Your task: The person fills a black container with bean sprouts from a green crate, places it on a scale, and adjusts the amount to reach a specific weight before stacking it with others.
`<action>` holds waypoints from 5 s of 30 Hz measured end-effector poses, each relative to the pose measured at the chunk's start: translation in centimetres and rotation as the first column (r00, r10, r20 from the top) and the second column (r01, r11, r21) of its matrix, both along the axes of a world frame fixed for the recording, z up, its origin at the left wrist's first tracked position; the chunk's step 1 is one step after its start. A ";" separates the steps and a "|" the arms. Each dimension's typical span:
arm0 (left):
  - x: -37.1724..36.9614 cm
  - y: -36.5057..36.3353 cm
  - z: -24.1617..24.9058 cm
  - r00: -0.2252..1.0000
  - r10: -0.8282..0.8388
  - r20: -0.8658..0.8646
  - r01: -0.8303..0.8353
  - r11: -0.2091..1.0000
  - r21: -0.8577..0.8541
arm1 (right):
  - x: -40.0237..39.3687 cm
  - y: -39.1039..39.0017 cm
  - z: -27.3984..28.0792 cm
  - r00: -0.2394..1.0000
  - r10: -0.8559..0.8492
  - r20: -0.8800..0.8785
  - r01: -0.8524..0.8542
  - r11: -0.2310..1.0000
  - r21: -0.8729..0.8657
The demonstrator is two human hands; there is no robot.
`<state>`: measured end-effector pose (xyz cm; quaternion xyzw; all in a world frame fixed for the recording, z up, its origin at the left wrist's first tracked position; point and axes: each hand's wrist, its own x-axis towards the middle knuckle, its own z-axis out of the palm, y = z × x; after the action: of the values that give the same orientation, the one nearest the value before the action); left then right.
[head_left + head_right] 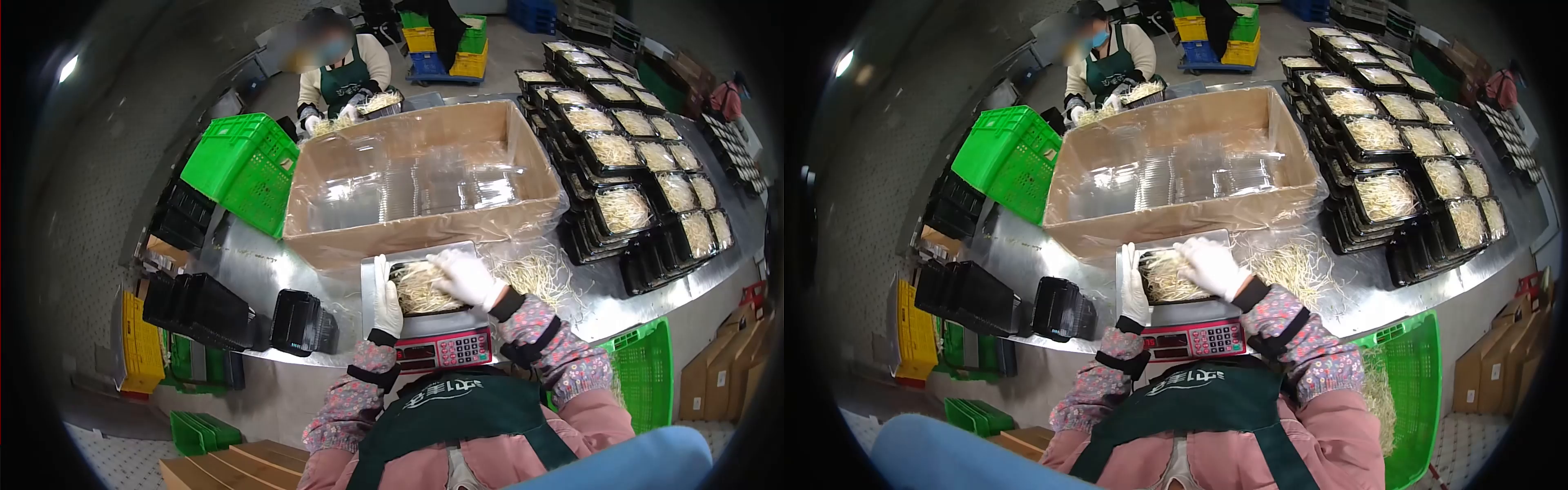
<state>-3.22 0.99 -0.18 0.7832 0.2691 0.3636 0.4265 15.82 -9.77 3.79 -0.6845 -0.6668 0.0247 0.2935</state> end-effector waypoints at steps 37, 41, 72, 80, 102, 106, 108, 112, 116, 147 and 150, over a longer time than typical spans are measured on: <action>2.6 -0.3 -0.5 0.820 -0.182 -0.543 0.433 0.817 0.381 | 5.2 -6.2 7.8 0.946 -0.229 -0.231 0.205 0.971 -0.123; 1.4 0.2 0.8 0.908 -0.337 -0.248 0.352 0.936 0.015 | 2.9 -5.1 10.1 0.851 -0.192 -0.488 0.164 0.981 -0.100; -0.6 0.9 1.8 0.805 -0.149 -0.574 0.448 0.786 0.425 | 1.5 1.0 1.9 0.918 -0.098 -0.385 0.152 0.982 0.113; -4.7 2.2 1.8 0.796 -0.062 -0.602 0.383 0.821 0.422 | -0.7 3.8 -8.9 0.959 0.028 0.283 0.017 0.988 -0.156; 4.7 -0.4 1.7 0.822 -0.135 -0.553 0.408 0.817 0.407 | 12.4 -12.5 -14.3 0.642 -0.764 -0.060 0.670 0.597 -0.441; 3.8 -0.3 3.1 0.868 -0.165 -0.468 0.364 0.854 0.373 | 12.9 -13.4 -11.6 0.693 -0.720 -0.048 0.625 0.632 -0.459; 3.4 -0.3 3.5 0.895 -0.155 -0.418 0.326 0.866 0.379 | 12.6 -12.4 -11.8 0.746 -0.648 0.156 0.615 0.580 -0.534; 2.0 -0.3 3.3 0.956 -0.138 -0.259 0.213 0.934 0.288 | 11.1 -11.2 -14.6 0.677 -0.697 0.236 0.727 0.584 -0.362; -0.3 -0.3 4.8 0.985 -0.090 -0.146 0.110 0.984 0.141 | 13.3 -12.1 -15.6 0.651 -0.758 -0.039 0.657 0.588 -0.471; -1.9 2.1 -4.0 0.982 -0.077 0.175 0.138 0.920 -0.366 | 0.4 0.4 1.3 0.986 0.114 0.123 -0.100 0.989 -0.113; -1.8 2.3 -4.7 0.994 -0.094 0.052 0.100 0.985 -0.140 | 0.2 -0.1 0.7 0.990 0.133 0.045 -0.130 0.989 -0.064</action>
<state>-5.02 3.31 -4.83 0.7544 0.2461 0.3401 0.5046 16.00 -9.84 4.46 -0.6481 -0.7165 0.0474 0.2538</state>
